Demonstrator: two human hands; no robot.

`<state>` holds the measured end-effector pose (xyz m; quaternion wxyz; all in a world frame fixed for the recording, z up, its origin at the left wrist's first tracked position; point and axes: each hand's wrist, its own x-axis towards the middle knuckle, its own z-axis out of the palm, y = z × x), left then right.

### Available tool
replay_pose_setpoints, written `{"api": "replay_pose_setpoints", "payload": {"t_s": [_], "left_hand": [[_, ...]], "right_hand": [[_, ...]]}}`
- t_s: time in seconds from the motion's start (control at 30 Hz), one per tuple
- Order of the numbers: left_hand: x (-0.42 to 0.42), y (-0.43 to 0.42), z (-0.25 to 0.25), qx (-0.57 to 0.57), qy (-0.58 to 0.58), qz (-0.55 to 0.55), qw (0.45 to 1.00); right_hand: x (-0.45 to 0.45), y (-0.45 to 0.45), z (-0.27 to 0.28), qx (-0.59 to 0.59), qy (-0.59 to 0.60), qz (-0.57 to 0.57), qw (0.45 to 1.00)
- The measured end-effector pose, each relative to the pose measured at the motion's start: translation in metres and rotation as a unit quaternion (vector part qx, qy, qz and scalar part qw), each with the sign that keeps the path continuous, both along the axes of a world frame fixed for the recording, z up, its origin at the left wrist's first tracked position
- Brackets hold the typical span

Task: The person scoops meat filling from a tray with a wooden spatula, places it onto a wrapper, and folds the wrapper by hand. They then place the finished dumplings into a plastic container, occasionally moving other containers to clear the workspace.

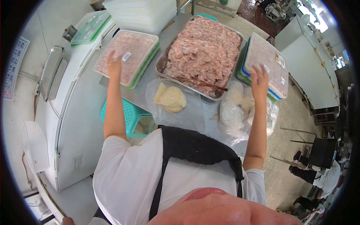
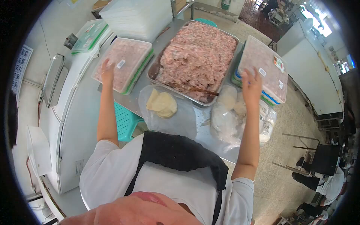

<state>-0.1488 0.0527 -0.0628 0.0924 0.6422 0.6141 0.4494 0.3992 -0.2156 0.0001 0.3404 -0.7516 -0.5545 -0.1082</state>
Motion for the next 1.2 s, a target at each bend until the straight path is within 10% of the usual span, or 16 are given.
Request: {"api": "replay_pose_setpoints", "payload": {"t_s": [0.27,0.5,0.7,0.83,1.0,1.2], "left_hand": [[-0.188,0.072,-0.082,-0.068,-0.144,0.156,0.975],[-0.194,0.079,-0.062,-0.299,-0.292,0.01,0.908],[-0.193,0.07,-0.059,-0.269,-0.393,-0.028,0.879],[-0.196,0.064,-0.041,-0.256,-0.376,-0.036,0.89],[-0.182,0.033,0.006,-0.232,-0.586,-0.142,0.763],[-0.152,-0.018,0.045,-0.222,-0.588,-0.164,0.76]], "right_hand": [[-0.252,0.076,-0.004,-0.213,0.275,0.466,0.813],[-0.375,0.13,-0.074,-0.362,0.477,0.357,0.717],[-0.408,0.162,-0.119,-0.308,0.284,0.273,0.866],[-0.405,0.153,-0.09,-0.293,0.33,0.266,0.857],[-0.409,0.152,-0.041,-0.122,0.688,0.235,0.676],[-0.347,0.142,0.01,-0.104,0.723,0.261,0.631]]}}
